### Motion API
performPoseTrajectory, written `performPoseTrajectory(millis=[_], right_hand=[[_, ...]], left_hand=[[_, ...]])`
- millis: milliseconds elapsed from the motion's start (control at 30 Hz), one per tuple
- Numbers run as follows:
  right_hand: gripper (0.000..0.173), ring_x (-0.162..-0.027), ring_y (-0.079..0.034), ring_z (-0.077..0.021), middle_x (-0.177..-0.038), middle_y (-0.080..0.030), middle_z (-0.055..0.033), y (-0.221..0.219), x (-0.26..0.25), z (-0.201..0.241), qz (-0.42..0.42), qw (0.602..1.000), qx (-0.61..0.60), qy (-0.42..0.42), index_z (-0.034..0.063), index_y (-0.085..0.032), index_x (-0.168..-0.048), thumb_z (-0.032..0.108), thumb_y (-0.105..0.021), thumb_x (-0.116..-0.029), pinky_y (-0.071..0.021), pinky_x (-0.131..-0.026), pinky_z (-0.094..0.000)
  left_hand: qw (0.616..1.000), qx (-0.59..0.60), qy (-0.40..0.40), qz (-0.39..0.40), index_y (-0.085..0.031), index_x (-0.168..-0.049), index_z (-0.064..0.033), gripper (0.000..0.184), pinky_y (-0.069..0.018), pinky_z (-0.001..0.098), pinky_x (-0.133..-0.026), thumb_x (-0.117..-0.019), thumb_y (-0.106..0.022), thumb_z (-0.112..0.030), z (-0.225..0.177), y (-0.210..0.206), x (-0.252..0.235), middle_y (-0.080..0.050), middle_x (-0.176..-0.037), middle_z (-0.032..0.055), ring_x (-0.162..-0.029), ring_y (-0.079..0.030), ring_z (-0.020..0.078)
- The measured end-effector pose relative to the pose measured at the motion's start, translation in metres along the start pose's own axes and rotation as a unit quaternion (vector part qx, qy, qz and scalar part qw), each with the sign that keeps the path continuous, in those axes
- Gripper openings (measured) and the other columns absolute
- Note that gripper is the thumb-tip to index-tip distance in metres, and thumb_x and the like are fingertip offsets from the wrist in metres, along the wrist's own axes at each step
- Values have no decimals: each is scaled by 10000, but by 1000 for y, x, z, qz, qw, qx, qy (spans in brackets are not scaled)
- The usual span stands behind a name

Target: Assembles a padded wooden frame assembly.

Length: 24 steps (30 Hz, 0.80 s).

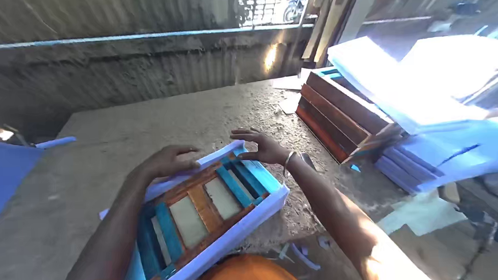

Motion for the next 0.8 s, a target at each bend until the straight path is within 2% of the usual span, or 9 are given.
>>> performPoseTrajectory(millis=[67, 133, 233, 267, 400, 500, 533, 633, 800], right_hand=[[663, -1488, -394, -184, -1589, -463, -42, 1, -29, -38, 43, 997, -59, -36, 134, -569, -1471, 297, -813, -876, -293, -1248, -481], [655, -1420, -479, -157, -1553, -509, -24, -14, -46, -61, 103, 982, -144, -70, 134, -553, -1481, 157, -806, -877, -393, -1189, -426], [498, -1177, -656, -159, -1364, -665, -50, -36, -50, -66, 169, 954, -228, -98, 125, -637, -1398, 20, -715, -918, -538, -1016, -394], [433, -1133, -674, -151, -1308, -694, -63, -38, -46, -63, 176, 951, -238, -91, 99, -663, -1361, 9, -681, -938, -551, -993, -381], [419, -1347, -556, -129, -1427, -631, -24, -38, -22, -68, 158, 966, -204, -17, 99, -650, -1386, 65, -583, -974, -435, -1167, -370], [537, -1531, -316, -171, -1594, -457, 74, -43, 2, -67, 150, 986, -38, 59, 253, -539, -1511, 492, -456, -1037, -222, -1264, -526], [601, -1552, -264, -171, -1629, -397, 100, -45, 8, -66, 151, 986, 9, 64, 304, -478, -1549, 595, -393, -1030, -187, -1266, -561], [644, -1573, -197, -187, -1661, -327, 119, -47, 14, -69, 148, 985, 62, 68, 367, -423, -1571, 668, -352, -1006, -144, -1260, -602], [633, -1571, -209, -211, -1655, -345, 108, -49, 11, -74, 133, 985, 62, 94, 368, -438, -1562, 666, -361, -1010, -138, -1248, -631]], left_hand=[[996, 49, 1, 74, -521, -1503, -177, 699, -431, 494, -1148, -891, -778, -395, 16, -22, -30, -575, -1475, 75, -1361, -541, 224], [989, 87, 4, 116, -450, -1552, -180, 774, -440, 453, -1143, -880, -800, -337, 17, -42, -48, -554, -1496, 77, -1355, -544, 202], [984, 128, 6, 122, -515, -1497, -196, 574, -535, 440, -1018, -962, -719, -230, 6, -57, -50, -665, -1332, 68, -1161, -660, 186], [983, 129, 6, 129, -479, -1529, -222, 570, -511, 433, -1057, -995, -675, -251, 3, -60, -47, -644, -1376, 48, -1202, -641, 169], [995, 25, -3, 94, -303, -1616, -361, 659, -414, 486, -1169, -1025, -568, -485, -2, -77, -32, -464, -1584, -45, -1404, -495, 124], [970, -217, -108, 30, -213, -1653, -214, 1024, -183, 484, -1284, -879, -376, -864, -8, -106, -22, -217, -1710, -20, -1576, -172, 143], [960, -250, -124, 17, -225, -1651, -200, 1073, -140, 508, -1290, -850, -319, -909, -6, -110, -22, -210, -1713, -10, -1585, -141, 164], [955, -261, -142, 8, -269, -1640, -185, 1083, -103, 515, -1295, -843, -307, -917, -5, -113, -25, -243, -1704, -5, -1586, -141, 181], [952, -271, -141, 8, -270, -1640, -198, 1058, -111, 503, -1297, -856, -292, -908, -5, -112, -26, -235, -1706, -15, -1585, -142, 167]])
Point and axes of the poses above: each hand's wrist, its own x-axis away from the middle knuckle, its own y-axis out of the back of the hand, z = x × y, the point moved 5 cm from there along -x, towards the middle knuckle
